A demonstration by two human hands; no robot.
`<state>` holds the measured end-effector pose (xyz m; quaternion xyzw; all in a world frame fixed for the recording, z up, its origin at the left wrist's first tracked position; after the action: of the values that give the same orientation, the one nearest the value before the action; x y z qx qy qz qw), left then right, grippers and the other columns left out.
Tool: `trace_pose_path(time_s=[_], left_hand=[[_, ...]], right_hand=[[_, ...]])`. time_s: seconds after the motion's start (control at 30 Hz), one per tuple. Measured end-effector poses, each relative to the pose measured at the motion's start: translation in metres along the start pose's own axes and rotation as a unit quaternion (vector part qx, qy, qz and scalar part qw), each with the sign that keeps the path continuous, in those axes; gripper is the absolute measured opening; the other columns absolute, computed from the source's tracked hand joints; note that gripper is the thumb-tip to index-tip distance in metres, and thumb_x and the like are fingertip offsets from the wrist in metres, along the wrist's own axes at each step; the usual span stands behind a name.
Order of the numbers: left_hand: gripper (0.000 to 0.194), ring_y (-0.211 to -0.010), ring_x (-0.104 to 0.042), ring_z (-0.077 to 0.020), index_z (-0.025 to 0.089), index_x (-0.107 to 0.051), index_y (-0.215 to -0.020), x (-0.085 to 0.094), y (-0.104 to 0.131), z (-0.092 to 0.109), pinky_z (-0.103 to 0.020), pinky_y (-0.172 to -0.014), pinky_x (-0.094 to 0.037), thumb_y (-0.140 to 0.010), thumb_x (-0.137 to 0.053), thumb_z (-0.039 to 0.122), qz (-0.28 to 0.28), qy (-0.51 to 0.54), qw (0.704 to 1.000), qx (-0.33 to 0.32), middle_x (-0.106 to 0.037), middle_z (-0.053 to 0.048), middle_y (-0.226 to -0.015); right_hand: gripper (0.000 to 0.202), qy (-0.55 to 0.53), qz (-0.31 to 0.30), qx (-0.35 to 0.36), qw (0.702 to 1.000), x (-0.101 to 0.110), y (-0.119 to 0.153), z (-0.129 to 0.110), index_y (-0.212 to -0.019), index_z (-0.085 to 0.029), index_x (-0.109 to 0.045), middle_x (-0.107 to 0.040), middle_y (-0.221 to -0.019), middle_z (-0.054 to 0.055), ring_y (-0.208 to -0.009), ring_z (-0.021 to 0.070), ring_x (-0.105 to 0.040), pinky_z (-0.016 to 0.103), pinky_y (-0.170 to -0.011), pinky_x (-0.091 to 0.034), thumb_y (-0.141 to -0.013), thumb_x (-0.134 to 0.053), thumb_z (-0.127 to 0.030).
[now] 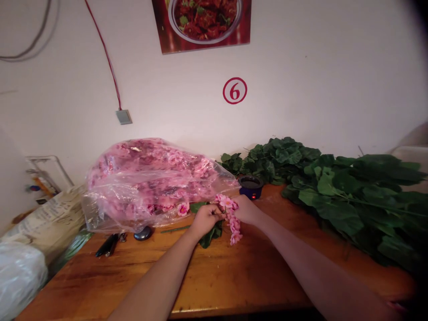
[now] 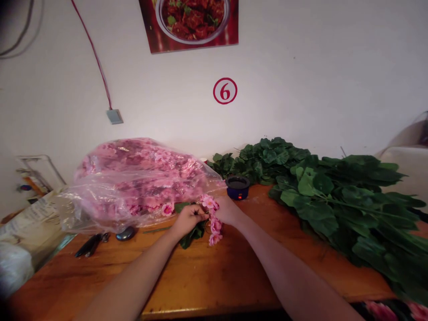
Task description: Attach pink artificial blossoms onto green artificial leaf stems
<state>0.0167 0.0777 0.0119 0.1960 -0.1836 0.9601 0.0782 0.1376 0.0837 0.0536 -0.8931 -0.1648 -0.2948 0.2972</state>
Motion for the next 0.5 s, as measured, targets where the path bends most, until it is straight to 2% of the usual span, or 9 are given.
trace_pose_path(time_s=[0.23, 0.5], left_hand=[[0.024, -0.054, -0.047, -0.0102, 0.013, -0.06, -0.059, -0.004, 0.001, 0.002, -0.021, -0.053, -0.035, -0.068, -0.068, 0.034, -0.014, -0.023, 1.0, -0.011, -0.055, 0.001, -0.057], [0.019, -0.054, -0.046, -0.0096, 0.014, -0.06, -0.059, -0.003, 0.002, 0.003, -0.02, -0.053, -0.034, -0.07, -0.066, 0.028, -0.008, -0.046, 0.999, -0.018, -0.055, 0.002, -0.057]], right_hand=[[0.011, 0.023, -0.02, 0.027, 0.999, -0.005, 0.001, -0.006, -0.055, -0.014, -0.054, -0.055, -0.056, -0.003, -0.055, 0.0099, -0.043, 0.02, -0.051, -0.029, -0.065, -0.057, -0.017], [0.009, 0.021, -0.035, 0.005, 0.999, -0.012, 0.002, 0.0, -0.056, -0.015, -0.054, -0.054, -0.055, -0.003, -0.054, 0.0102, -0.045, 0.02, -0.049, -0.028, -0.064, -0.054, -0.015]])
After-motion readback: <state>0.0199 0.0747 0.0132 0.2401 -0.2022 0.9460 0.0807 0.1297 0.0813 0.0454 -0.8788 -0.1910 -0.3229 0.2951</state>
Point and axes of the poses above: each hand's wrist, its own y-axis away from the middle knuckle, its own x-axis out of the back of the hand, z = x × y, the point moved 9 cm from there along -y, towards the middle knuckle
